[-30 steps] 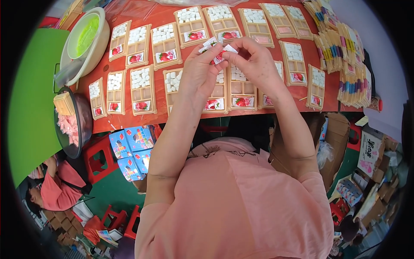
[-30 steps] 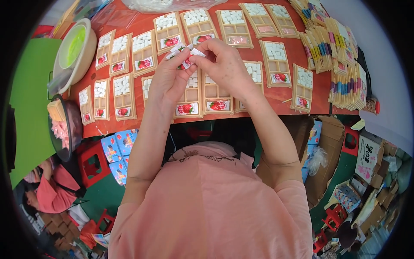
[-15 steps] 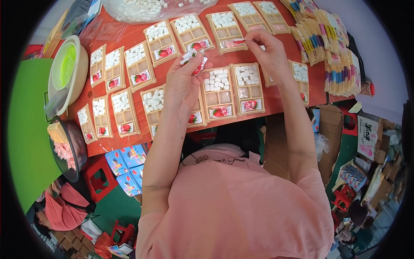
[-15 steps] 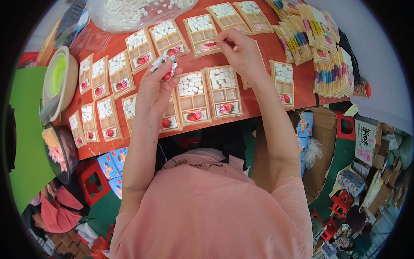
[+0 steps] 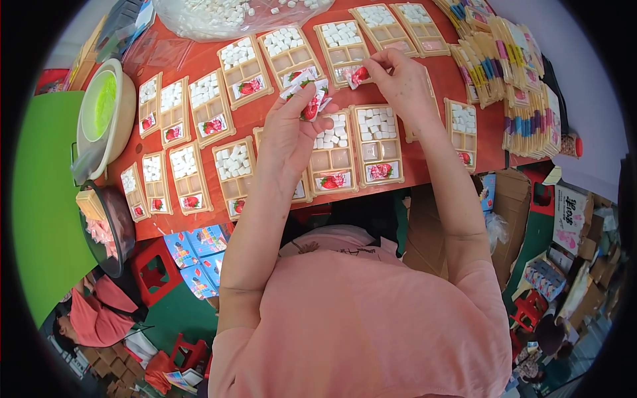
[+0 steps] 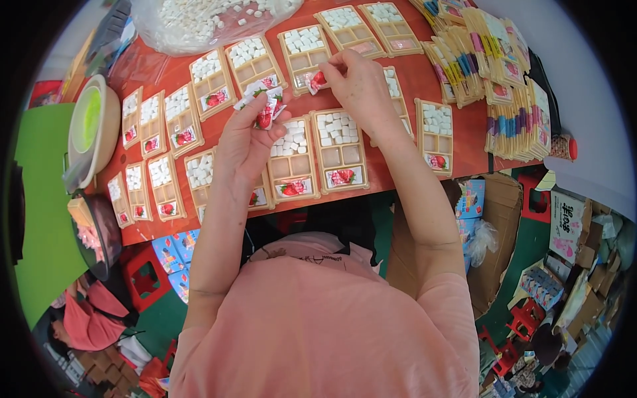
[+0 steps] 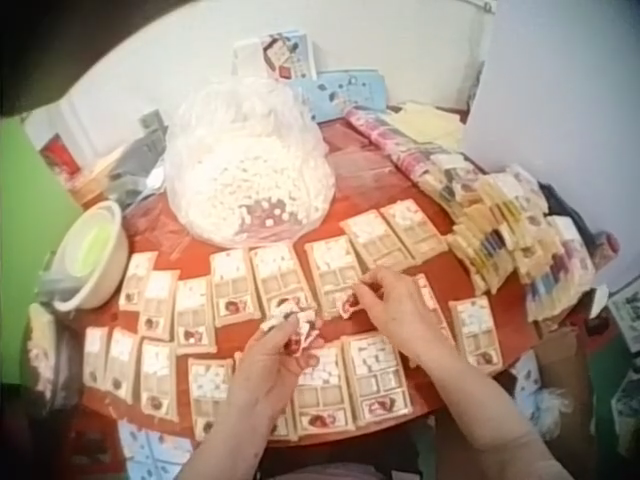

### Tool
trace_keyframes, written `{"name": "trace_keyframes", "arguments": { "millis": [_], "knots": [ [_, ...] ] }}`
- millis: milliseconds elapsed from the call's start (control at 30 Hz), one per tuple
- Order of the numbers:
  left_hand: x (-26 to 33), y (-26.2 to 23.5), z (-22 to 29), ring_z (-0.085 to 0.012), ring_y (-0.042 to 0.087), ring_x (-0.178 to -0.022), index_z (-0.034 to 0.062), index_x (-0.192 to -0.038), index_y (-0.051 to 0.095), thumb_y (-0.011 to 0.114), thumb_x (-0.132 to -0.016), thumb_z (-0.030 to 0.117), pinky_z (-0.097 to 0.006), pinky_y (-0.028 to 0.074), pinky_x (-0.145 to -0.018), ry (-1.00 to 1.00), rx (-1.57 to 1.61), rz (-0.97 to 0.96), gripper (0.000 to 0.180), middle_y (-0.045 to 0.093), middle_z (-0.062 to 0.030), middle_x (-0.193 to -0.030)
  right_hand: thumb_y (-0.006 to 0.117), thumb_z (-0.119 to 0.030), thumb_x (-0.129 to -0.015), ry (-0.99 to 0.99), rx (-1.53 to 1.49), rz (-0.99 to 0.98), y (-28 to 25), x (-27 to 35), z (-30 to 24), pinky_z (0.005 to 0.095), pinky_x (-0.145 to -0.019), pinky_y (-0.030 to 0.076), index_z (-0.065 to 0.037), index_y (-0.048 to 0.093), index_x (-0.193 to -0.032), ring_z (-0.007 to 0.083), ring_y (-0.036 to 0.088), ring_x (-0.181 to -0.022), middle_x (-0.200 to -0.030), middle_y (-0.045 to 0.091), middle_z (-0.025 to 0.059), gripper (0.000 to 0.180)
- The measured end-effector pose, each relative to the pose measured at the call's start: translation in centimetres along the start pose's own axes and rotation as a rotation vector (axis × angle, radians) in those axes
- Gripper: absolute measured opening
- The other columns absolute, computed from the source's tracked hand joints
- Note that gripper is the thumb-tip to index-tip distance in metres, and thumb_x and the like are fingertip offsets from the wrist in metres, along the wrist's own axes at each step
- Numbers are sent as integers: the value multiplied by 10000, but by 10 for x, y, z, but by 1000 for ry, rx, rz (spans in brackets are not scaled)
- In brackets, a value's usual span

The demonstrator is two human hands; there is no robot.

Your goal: The person is packaging small white items into clear plastic trays, adding labels, and placing them into bags.

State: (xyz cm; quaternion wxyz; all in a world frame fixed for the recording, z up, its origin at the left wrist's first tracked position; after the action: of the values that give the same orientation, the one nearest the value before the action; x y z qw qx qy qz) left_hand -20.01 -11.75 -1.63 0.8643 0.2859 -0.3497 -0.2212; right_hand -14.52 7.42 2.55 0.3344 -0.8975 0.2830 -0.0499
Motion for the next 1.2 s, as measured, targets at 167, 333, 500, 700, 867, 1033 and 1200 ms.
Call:
{"name": "trace_keyframes", "arguments": {
  "millis": [167,333,500,700,867,1033,1200],
  "knots": [
    [-4,5,-8,-227,711,-811,0,-1178,578,574,-975,166,-293,567,-587,-55,53,-88,262,700,-187,-1045,664,-180,-904,-244,153,78,5,5,1,362,-700,513,21,636,-1027,261,655,-784,-892,654,155,237],
    [-4,0,-6,-222,711,-806,-10,-1175,573,570,-975,158,-290,572,-590,-40,41,-56,261,699,-188,-1053,631,-160,-915,-269,226,64,-2,15,-16,394,-723,509,2,644,-1009,312,641,-823,-956,634,139,187],
    [-2,0,-3,-218,710,-803,-12,-1186,574,567,-977,157,-289,573,-590,-30,24,-79,268,701,-179,-1054,629,-156,-898,-240,400,-235,-2,20,-12,402,-739,500,-16,659,-951,299,631,-865,-968,624,94,153],
    [2,1,-3,-212,710,-804,-6,-1203,573,573,-976,161,-294,570,-600,-16,14,-55,282,703,-174,-1050,632,-169,-893,-295,479,-220,6,20,-12,410,-723,503,-28,655,-913,311,628,-865,-949,618,96,144],
    [5,0,0,-222,710,-811,-10,-1185,575,576,-975,166,-300,563,-602,-14,29,-77,274,703,-183,-1051,620,-171,-907,-375,386,-148,0,8,-28,419,-718,509,-46,654,-928,320,630,-861,-945,617,99,131],
    [2,11,-6,-233,705,-824,-27,-1171,573,570,-972,152,-302,565,-614,-59,51,-178,268,698,-198,-1059,618,-178,-915,-389,587,-119,24,-11,-21,419,-724,508,-41,645,-933,329,633,-862,-954,630,102,141],
    [1,18,-5,-241,699,-834,-35,-1166,573,548,-978,155,-307,560,-623,-56,-29,-195,268,691,-204,-1076,625,-156,-920,-372,167,-124,10,-7,-26,371,-727,506,-38,670,-1001,269,650,-838,-943,640,109,150]
  ]
}}
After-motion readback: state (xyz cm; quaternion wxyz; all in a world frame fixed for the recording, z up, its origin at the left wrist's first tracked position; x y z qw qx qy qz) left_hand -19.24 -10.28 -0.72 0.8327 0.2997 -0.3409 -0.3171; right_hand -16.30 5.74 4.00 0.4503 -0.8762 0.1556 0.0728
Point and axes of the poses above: each hand's wrist, its own x-axis away from the middle knuckle, its own y-axis out of the palm, z = x × y, the point moved 7 cm from there along -x, towards the middle knuckle
